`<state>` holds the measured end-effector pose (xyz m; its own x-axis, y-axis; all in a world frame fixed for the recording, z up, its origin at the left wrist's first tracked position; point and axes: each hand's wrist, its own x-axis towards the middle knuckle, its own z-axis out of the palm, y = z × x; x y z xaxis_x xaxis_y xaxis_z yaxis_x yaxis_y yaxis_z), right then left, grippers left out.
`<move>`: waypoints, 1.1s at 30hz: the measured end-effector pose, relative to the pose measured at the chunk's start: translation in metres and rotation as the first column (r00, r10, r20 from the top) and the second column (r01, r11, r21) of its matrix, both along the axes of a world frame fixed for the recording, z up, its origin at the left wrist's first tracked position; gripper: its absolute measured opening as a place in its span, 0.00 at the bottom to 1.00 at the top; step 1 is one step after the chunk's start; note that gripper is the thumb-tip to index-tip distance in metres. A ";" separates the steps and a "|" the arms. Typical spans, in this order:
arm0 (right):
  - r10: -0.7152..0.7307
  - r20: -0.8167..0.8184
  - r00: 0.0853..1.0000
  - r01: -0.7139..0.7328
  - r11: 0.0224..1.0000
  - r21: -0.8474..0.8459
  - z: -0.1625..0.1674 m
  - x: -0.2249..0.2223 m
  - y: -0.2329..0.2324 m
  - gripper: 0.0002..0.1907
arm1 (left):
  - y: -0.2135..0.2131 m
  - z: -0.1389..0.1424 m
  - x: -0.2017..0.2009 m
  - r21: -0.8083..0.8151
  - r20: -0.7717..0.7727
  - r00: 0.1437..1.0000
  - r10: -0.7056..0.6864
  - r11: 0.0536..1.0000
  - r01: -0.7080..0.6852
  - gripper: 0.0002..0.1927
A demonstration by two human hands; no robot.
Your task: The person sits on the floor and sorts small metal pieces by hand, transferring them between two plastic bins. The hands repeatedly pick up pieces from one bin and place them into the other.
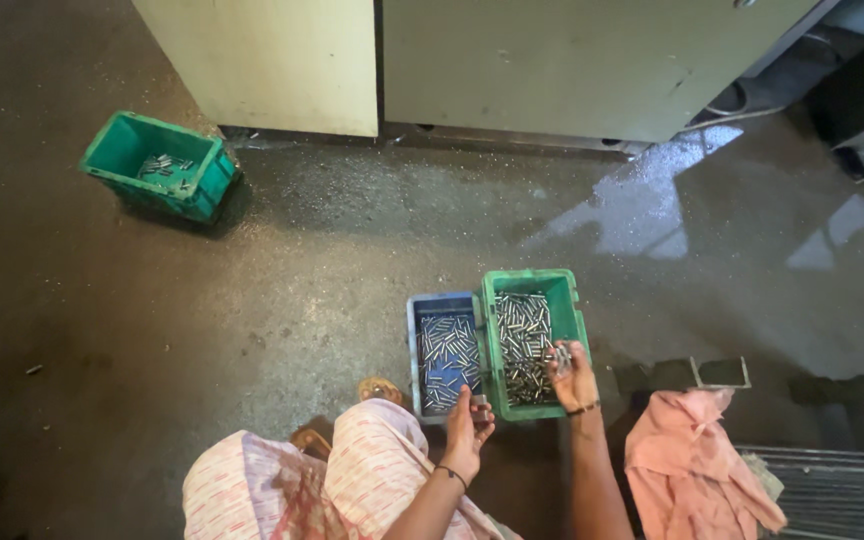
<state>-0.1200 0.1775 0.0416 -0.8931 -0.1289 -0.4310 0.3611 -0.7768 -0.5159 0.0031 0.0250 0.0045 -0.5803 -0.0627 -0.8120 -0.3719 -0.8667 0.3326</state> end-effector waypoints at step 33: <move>-0.026 -0.342 0.939 0.141 0.938 0.317 0.006 0.156 -0.100 0.14 | -0.010 0.057 0.034 0.376 -0.372 0.875 0.310 0.912 -0.163 0.22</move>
